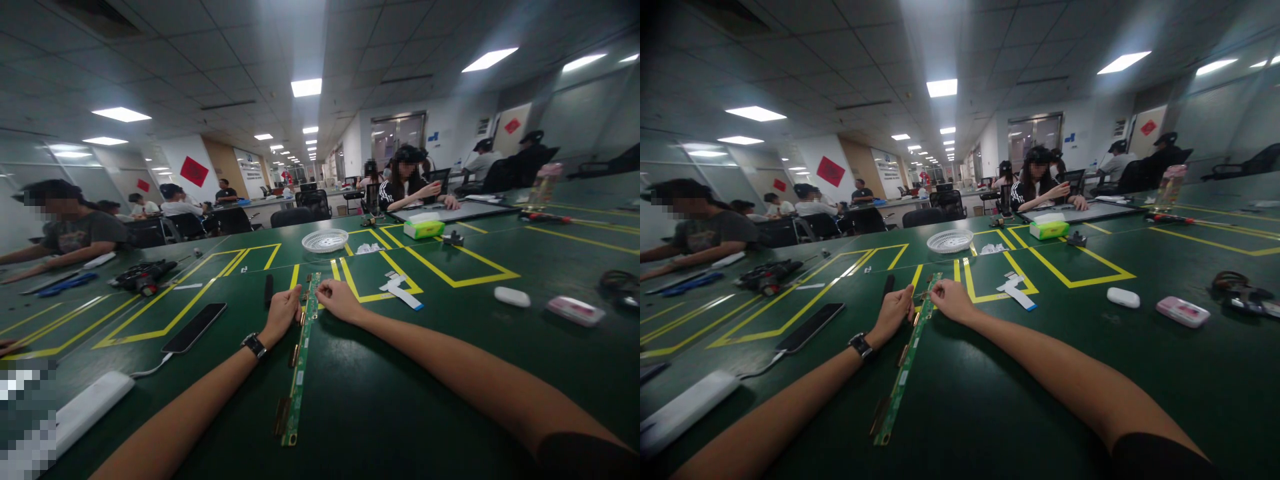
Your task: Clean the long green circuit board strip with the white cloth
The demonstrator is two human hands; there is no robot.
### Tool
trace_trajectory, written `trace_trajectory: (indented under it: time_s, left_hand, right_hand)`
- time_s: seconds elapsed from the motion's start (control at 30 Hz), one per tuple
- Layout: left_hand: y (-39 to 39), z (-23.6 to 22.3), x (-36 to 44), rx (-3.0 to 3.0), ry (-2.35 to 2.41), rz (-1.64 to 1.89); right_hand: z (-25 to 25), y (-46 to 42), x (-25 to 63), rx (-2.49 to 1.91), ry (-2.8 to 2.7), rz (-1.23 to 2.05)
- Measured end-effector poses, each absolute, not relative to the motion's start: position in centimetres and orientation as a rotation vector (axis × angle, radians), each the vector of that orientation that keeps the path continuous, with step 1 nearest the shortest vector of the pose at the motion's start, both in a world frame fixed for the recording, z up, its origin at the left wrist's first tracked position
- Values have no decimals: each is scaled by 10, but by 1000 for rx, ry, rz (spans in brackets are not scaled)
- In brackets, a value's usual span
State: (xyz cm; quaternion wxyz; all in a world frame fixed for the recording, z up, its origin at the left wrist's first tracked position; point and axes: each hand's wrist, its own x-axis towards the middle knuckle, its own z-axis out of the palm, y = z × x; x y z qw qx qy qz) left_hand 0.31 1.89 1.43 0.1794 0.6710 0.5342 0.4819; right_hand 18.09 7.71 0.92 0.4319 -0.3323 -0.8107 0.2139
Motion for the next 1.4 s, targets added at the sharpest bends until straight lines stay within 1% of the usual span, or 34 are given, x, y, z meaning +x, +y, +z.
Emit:
trace_trajectory:
  time_s: [0.27,0.6,0.9,1.4]
  left_hand:
    - [23,13,3,1869,1418,1375]
    - [26,11,4,2042,1468,1539]
    - [24,10,6,2247,1480,1464]
    - [22,16,6,2256,1585,1477]
  right_hand:
    - [7,80,181,-842,-1985,544]
    - [8,83,183,-912,-1897,596]
    - [9,81,183,-901,-1890,605]
    - [8,82,182,-859,-1947,563]
